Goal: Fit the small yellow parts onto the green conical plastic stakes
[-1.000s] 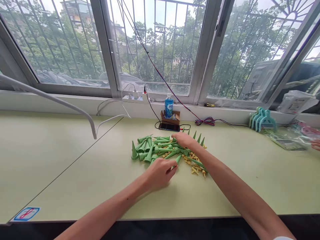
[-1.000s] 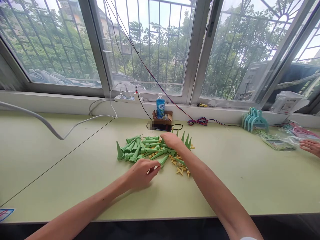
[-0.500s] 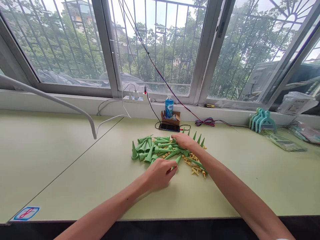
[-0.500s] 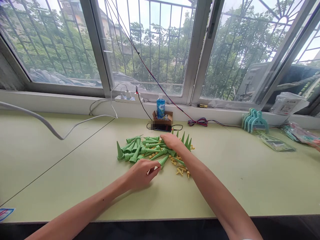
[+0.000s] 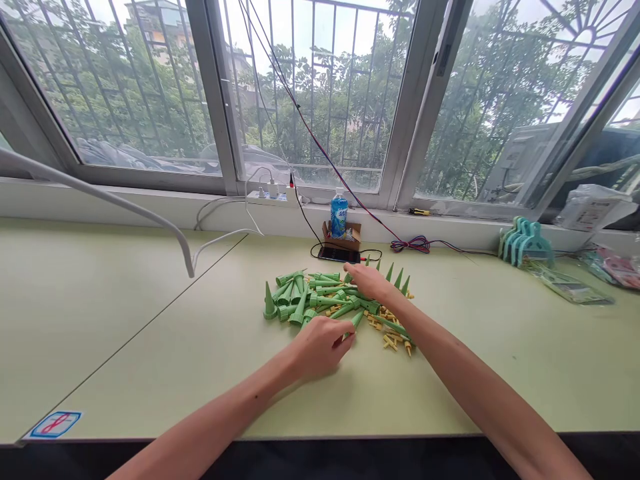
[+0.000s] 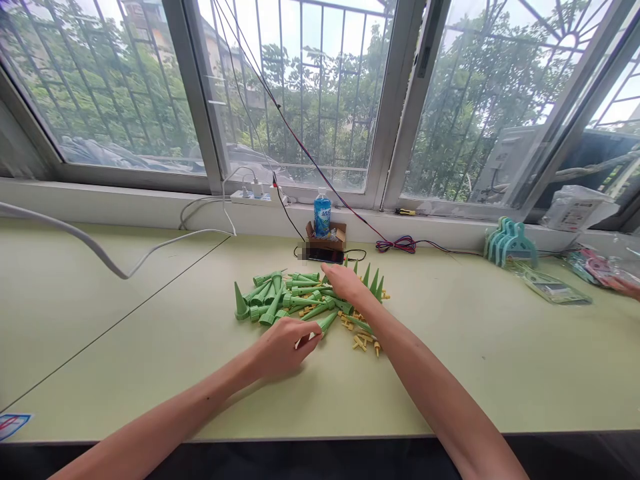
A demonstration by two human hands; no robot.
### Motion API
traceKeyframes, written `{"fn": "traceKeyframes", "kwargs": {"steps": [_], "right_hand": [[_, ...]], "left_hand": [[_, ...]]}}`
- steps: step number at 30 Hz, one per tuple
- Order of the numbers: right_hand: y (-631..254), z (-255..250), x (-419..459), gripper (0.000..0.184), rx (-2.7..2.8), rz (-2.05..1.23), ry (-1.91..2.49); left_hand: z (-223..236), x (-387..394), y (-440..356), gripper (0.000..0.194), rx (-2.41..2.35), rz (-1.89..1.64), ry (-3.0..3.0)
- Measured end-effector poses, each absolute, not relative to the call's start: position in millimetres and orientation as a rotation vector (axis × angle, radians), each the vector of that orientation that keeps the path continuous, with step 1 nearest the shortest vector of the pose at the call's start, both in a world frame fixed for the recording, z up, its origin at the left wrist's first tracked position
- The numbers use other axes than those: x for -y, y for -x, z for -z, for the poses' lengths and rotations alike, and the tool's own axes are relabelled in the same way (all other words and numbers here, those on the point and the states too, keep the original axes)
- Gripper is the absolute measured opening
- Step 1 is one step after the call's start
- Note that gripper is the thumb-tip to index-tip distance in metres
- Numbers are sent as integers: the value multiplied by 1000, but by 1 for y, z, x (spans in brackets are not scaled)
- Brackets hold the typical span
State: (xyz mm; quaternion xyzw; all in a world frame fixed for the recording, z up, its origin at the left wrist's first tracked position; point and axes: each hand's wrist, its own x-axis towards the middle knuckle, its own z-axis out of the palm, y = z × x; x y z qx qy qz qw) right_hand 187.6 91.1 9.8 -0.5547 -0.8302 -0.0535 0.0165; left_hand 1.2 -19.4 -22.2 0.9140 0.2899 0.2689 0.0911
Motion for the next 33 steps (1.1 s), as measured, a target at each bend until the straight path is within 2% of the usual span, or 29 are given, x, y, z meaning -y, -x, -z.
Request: {"fn": "traceKeyframes", "kwargs": {"steps": [10, 16, 23, 30, 33], "right_hand": [[-185, -14, -75, 33, 2291, 270, 1567], [-187, -15, -39, 35, 2100, 247, 1331], [-201, 16, -12, 33, 2151, 332, 1030], [-192, 30, -7, 33, 2126, 318, 913], [-186, 34, -3, 33, 2196, 304, 911]], "left_hand": [[23, 19, -2, 23, -866, -825, -2728], [20, 20, -2, 36, -899, -921, -2684], [13, 19, -3, 15, -1050, -1280, -2295], [10, 16, -3, 28, -1044, -1380, -2149], [12, 14, -3, 26, -1014, -1353, -2199]]}}
